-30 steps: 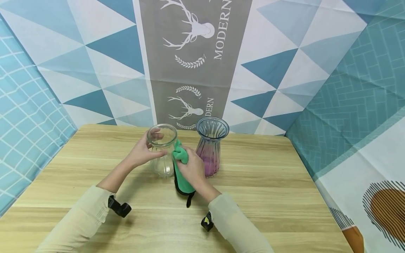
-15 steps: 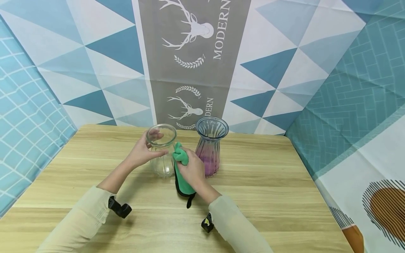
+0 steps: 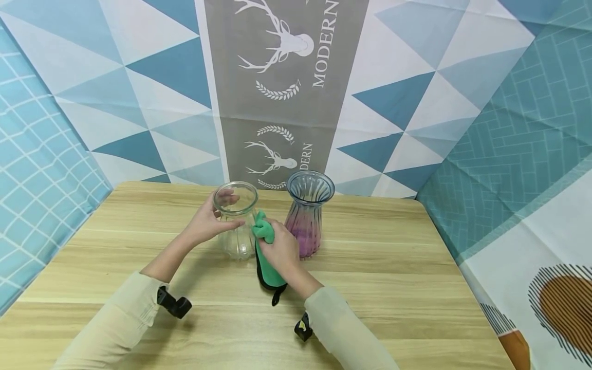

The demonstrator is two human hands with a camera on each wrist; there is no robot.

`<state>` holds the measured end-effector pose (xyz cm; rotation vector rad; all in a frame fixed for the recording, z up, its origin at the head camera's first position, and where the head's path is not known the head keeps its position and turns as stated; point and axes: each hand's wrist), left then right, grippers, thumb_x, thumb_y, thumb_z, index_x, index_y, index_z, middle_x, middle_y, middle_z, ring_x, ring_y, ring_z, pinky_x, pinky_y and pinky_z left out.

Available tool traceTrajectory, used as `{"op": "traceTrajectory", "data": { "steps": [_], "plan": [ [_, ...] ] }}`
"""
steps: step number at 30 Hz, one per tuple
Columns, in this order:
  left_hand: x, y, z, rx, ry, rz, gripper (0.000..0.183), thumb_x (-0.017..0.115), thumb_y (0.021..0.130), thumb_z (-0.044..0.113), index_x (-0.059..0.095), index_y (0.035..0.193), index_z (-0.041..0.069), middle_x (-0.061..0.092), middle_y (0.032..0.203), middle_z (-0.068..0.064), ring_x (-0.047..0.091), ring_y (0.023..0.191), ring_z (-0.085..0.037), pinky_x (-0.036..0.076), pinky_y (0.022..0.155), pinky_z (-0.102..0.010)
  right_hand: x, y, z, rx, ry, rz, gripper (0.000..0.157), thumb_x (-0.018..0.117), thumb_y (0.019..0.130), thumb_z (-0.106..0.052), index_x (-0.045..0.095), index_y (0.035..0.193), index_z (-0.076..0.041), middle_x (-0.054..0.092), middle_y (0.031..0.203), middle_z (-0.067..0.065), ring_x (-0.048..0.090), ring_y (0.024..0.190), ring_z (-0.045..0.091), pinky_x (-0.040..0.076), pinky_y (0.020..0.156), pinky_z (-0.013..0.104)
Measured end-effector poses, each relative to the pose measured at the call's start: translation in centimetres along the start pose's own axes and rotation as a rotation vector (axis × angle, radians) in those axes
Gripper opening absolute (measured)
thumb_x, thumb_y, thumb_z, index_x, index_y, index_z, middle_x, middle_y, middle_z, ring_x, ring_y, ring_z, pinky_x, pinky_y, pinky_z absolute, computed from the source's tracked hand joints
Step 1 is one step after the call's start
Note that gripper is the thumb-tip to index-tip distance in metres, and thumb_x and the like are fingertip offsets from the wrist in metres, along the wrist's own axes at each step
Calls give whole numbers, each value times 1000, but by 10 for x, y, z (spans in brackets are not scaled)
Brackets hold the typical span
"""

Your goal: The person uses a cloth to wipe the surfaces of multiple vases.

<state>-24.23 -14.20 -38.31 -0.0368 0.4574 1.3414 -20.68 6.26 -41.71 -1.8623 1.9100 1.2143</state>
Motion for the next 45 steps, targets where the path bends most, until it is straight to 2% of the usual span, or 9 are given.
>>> {"op": "traceTrajectory", "data": {
  "steps": [7,11,16,19,26,34,39,45],
  "plan": [
    [-2,0,2,3,11,-1,79,79,75,17,33,138,7,52,134,-15,41,132,-31,30,107,-60,0,0,0,27,-73,-70,34,71,82,-21,63,114,-12,69,106,6,67,94,24,54,80,41],
    [-3,-1,1,7,13,-11,80,79,75,16,32,139,5,50,136,-18,40,132,-33,29,107,-61,0,0,0,31,-84,-82,34,71,82,-22,63,115,-13,69,106,6,67,95,24,54,80,41],
    [-4,-2,0,3,9,-18,79,79,75,17,33,139,6,50,137,-17,40,132,-32,30,107,-60,-1,1,2,10,14,-41,38,70,83,-22,62,119,-13,69,110,7,66,98,24,54,82,40],
    [-4,-2,0,-2,16,-19,77,78,76,17,34,139,8,50,136,-15,40,133,-32,30,107,-60,-3,3,1,-35,76,9,38,70,83,-20,62,119,-11,69,110,8,66,99,24,54,82,38],
    [-5,-2,1,-9,25,-28,77,78,76,18,34,139,9,51,136,-15,39,133,-32,29,107,-61,-6,7,-4,-131,134,121,39,74,80,-16,62,117,-10,69,111,8,66,100,24,54,83,38],
    [-6,0,2,-25,19,-49,76,78,76,18,34,138,11,51,136,-13,40,133,-30,27,107,-63,-5,9,-7,-137,160,121,45,73,81,-15,59,123,-12,65,119,8,63,107,25,52,88,40],
    [-6,0,2,-23,10,-59,76,78,76,16,34,138,11,51,137,-13,40,133,-30,25,107,-64,-4,11,-6,-135,145,109,43,73,80,-15,60,121,-11,66,117,8,63,106,25,52,89,40],
    [-6,1,0,-10,-5,-66,78,77,77,14,31,140,10,49,138,-14,38,134,-31,23,108,-65,-2,11,-4,-127,137,78,37,72,81,-16,63,116,-9,69,112,8,66,100,24,54,83,38]
  ]
}}
Point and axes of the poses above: each hand's wrist, its own y-axis towards the middle knuckle, its own x-axis out of the palm, z = x × y
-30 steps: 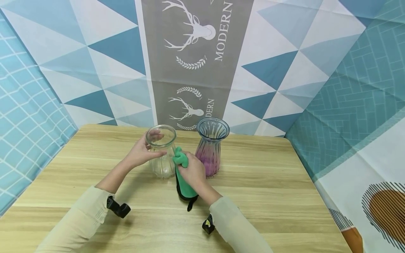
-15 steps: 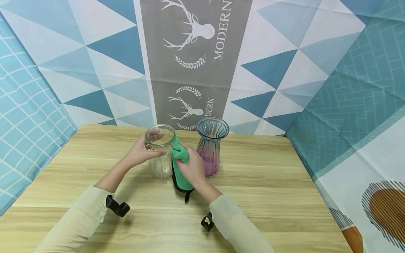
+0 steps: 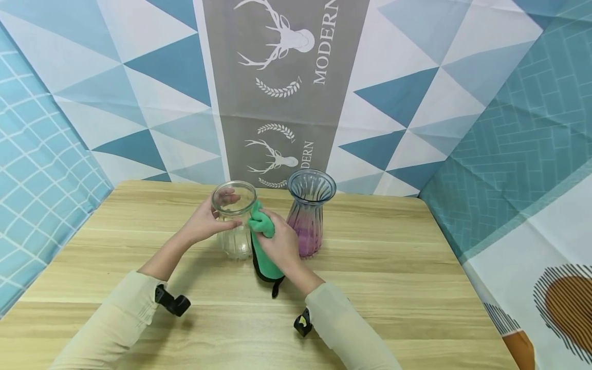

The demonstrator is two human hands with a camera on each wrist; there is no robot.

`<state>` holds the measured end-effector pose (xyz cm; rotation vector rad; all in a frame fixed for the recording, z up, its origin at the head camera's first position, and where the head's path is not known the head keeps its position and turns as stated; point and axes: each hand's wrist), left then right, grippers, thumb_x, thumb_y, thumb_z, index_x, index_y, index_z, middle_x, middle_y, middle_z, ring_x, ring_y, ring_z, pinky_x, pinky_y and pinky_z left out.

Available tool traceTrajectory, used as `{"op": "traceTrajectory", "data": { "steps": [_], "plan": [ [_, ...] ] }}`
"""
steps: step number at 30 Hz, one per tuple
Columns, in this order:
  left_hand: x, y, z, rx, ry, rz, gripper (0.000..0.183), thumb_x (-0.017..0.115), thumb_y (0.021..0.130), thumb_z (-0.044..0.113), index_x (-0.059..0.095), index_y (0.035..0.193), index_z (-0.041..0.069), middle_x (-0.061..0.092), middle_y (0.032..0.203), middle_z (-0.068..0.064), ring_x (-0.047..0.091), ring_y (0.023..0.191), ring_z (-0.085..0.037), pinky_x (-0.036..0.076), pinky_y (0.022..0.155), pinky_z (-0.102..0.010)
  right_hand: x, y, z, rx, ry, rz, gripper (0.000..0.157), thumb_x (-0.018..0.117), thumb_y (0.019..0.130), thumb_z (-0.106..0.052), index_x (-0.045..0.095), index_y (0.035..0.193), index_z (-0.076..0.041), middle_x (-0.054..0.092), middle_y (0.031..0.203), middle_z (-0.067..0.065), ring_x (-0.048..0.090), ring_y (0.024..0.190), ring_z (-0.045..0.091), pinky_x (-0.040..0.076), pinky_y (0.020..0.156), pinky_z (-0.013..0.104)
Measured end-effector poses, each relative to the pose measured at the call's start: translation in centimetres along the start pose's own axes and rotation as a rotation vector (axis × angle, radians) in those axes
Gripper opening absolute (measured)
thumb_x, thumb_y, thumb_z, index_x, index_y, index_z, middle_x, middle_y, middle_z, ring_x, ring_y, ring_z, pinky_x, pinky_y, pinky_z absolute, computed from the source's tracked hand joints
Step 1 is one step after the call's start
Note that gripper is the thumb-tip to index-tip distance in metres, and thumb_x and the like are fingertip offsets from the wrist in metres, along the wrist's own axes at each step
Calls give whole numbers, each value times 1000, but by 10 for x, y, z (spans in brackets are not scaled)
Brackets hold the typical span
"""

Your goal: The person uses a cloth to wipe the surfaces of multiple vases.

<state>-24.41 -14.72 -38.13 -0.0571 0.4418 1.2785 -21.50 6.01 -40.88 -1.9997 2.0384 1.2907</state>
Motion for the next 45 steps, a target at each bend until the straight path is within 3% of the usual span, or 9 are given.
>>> {"op": "traceTrajectory", "data": {
  "steps": [9,14,21,24,31,45],
  "plan": [
    [6,-1,1,-1,6,60,89,82,71,25,30,142,12,46,139,-11,39,132,-28,27,110,-58,0,-7,3,99,-79,-66,38,72,82,-22,63,118,-13,69,113,5,66,101,23,54,85,38],
    [11,-3,-1,-17,27,118,93,84,69,30,29,142,12,42,139,-12,39,131,-29,29,109,-58,-1,-9,3,104,-75,-68,39,71,82,-21,63,119,-12,68,115,6,65,103,23,53,87,39],
    [13,-4,-2,-61,35,139,92,84,69,27,27,138,6,43,135,-15,42,128,-30,29,110,-56,-1,-8,4,74,-54,-23,39,73,81,-19,63,118,-11,69,112,7,66,101,23,54,84,38],
    [12,-5,4,-65,29,135,86,83,70,20,29,135,3,42,134,-18,42,128,-33,30,110,-54,-1,-5,5,36,-34,14,38,73,81,-18,63,117,-9,69,109,8,66,99,24,54,83,38],
    [10,-15,35,-45,49,113,74,79,73,10,33,129,-6,44,129,-26,42,125,-39,33,108,-54,-3,0,4,-10,-12,55,40,74,80,-17,62,117,-10,69,111,9,65,100,24,54,83,38],
    [8,-15,37,-51,49,66,70,77,76,11,38,132,-3,48,134,-23,40,129,-37,23,111,-61,-6,9,0,-27,-14,44,41,73,80,-17,62,120,-12,68,113,8,65,102,23,53,83,39]
  ]
}}
Point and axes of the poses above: each hand's wrist, its own y-axis towards the middle knuckle, its own x-axis out of the palm, z = x × y
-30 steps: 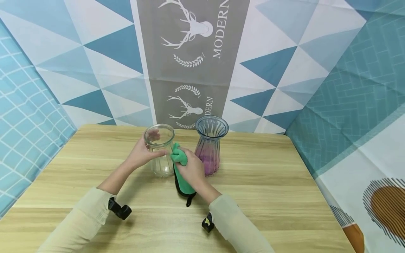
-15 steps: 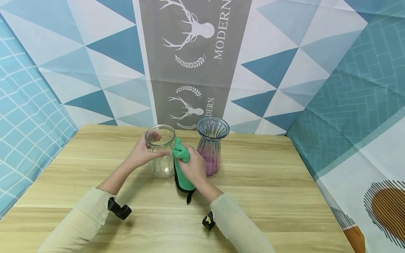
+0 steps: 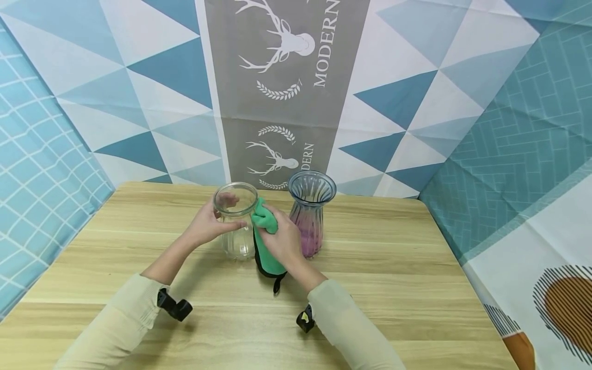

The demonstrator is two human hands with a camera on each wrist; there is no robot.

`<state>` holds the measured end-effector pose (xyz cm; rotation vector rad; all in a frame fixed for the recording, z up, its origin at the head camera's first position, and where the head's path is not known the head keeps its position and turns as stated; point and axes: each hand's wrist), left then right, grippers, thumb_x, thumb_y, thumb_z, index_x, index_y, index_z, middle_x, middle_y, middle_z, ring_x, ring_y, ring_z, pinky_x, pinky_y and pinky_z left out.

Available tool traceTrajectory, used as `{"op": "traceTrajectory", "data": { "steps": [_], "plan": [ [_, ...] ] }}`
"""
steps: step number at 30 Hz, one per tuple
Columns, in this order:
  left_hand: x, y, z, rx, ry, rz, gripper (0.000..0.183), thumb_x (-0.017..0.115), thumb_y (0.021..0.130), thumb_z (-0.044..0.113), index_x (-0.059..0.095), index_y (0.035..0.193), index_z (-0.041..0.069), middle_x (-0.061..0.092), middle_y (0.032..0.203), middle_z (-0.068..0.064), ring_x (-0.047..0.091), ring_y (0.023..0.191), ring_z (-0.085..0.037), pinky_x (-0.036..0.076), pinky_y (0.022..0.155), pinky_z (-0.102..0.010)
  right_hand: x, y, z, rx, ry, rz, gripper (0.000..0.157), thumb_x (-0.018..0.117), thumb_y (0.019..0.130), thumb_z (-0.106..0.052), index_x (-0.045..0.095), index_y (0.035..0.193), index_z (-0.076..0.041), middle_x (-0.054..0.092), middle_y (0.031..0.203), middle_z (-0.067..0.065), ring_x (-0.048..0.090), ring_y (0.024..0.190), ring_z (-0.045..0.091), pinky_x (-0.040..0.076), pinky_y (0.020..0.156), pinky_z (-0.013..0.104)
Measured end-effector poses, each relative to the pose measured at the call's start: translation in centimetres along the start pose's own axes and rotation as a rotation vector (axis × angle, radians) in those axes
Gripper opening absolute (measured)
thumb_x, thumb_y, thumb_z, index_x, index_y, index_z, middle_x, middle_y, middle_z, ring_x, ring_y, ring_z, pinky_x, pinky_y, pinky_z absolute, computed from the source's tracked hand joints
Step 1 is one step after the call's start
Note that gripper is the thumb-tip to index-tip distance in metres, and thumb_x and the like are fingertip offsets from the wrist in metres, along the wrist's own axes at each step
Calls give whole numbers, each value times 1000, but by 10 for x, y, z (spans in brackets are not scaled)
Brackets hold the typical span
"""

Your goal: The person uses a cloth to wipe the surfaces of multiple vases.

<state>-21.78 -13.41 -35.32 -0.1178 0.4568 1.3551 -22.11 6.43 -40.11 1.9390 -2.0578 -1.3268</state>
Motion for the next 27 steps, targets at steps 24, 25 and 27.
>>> {"op": "traceTrajectory", "data": {
  "steps": [24,25,27],
  "plan": [
    [5,4,-10,52,-64,19,78,78,74,7,31,135,-4,44,136,-25,40,130,-38,28,112,-51,4,-13,3,134,-73,-116,38,71,82,-19,62,119,-13,67,115,7,64,104,24,52,87,40],
    [5,3,-9,49,-64,23,77,78,74,7,31,135,-4,44,136,-25,40,131,-38,28,112,-50,4,-13,3,131,-75,-115,38,71,82,-19,62,119,-13,67,116,7,64,104,24,52,88,40],
    [6,4,-11,43,-61,28,77,78,74,7,31,135,-4,43,137,-25,40,131,-38,28,113,-50,4,-14,4,129,-75,-111,39,71,82,-19,62,120,-13,67,117,7,64,105,24,52,88,40]
  ]
}}
Point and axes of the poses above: each hand's wrist, its own y-axis towards the middle knuckle, its own x-axis out of the palm, z = x × y
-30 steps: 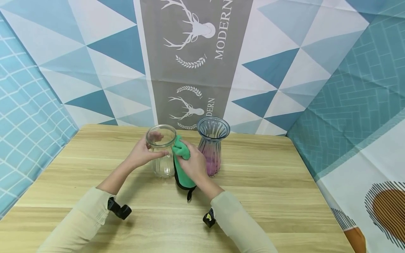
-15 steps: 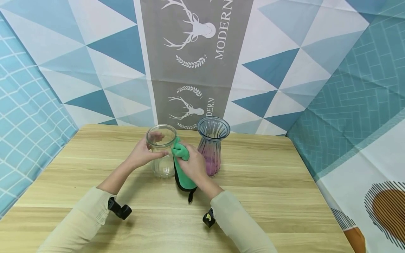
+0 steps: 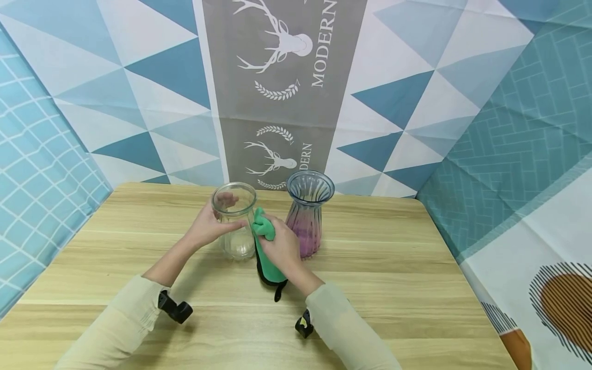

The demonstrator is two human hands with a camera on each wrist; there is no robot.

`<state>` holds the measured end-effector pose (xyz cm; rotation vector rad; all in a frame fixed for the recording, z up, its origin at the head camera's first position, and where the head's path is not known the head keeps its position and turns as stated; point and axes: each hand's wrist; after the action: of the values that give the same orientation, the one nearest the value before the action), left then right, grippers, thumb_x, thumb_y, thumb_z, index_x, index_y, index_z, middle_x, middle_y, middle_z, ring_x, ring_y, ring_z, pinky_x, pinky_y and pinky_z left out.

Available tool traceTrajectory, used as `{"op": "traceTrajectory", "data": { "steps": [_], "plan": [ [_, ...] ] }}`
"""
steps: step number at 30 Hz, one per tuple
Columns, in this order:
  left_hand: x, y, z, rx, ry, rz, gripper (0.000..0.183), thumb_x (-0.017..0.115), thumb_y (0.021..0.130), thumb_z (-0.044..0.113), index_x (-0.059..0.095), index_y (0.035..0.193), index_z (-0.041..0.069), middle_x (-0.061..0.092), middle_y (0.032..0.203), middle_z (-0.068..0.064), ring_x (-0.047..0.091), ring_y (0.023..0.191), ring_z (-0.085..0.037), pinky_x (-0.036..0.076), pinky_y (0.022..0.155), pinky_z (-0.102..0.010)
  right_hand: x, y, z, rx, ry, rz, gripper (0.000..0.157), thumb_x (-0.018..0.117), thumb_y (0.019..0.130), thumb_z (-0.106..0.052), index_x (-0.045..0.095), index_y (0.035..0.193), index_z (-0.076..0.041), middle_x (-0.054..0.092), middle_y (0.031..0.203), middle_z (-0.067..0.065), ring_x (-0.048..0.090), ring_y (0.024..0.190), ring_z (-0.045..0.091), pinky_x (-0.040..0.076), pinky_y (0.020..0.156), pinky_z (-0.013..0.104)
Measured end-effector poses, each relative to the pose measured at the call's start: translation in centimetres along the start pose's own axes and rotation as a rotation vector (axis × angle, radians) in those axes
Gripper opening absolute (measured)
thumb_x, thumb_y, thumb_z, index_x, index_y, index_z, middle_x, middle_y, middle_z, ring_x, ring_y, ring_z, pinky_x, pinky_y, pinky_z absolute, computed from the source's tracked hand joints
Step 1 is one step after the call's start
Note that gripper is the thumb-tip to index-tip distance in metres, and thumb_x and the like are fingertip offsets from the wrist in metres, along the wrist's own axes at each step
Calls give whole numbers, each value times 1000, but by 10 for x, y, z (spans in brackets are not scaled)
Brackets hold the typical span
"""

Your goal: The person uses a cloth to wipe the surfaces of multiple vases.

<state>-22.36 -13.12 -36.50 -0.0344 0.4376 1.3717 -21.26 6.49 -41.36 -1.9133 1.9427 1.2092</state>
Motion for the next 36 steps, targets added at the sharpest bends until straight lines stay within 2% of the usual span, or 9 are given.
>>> {"op": "traceTrajectory", "data": {
  "steps": [6,9,13,19,26,36],
  "plan": [
    [0,7,-23,-21,35,32,82,82,72,20,34,136,4,42,139,-17,36,133,-33,26,113,-53,0,1,-1,-46,39,58,38,72,81,-16,63,118,-10,68,113,7,64,104,23,53,88,37],
    [-1,8,-28,-24,55,54,83,83,70,23,36,136,7,44,137,-14,38,132,-31,29,110,-55,-1,4,-3,-98,59,102,37,72,81,-16,63,116,-9,69,109,8,65,100,23,54,85,37],
    [-3,8,-26,-25,58,52,80,83,70,21,39,135,7,46,134,-15,41,127,-32,34,106,-55,-3,7,-6,-121,76,125,39,72,81,-17,62,118,-11,68,112,8,65,101,23,54,83,37],
    [-3,6,-15,-39,62,25,75,81,72,16,41,134,2,46,132,-20,44,122,-35,34,105,-56,-3,8,-8,-118,74,98,38,71,82,-16,62,119,-10,68,114,8,64,104,23,53,86,37],
    [-2,9,-27,-5,82,20,75,80,73,23,42,134,6,51,129,-17,46,123,-33,32,106,-59,1,3,-3,-95,60,92,37,73,80,-16,63,116,-10,68,112,8,65,101,23,53,85,38],
    [-4,9,-26,-6,72,-11,74,78,75,19,38,137,5,49,134,-17,43,127,-32,30,107,-60,9,-8,6,-63,-33,56,41,72,82,-22,61,120,-12,67,116,7,64,105,23,54,86,38]
  ]
}}
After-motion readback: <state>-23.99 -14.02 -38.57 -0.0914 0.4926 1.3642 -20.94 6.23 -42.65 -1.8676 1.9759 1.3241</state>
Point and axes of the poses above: each hand's wrist, its own y-axis towards the middle knuckle, its own x-axis out of the palm, z = x × y
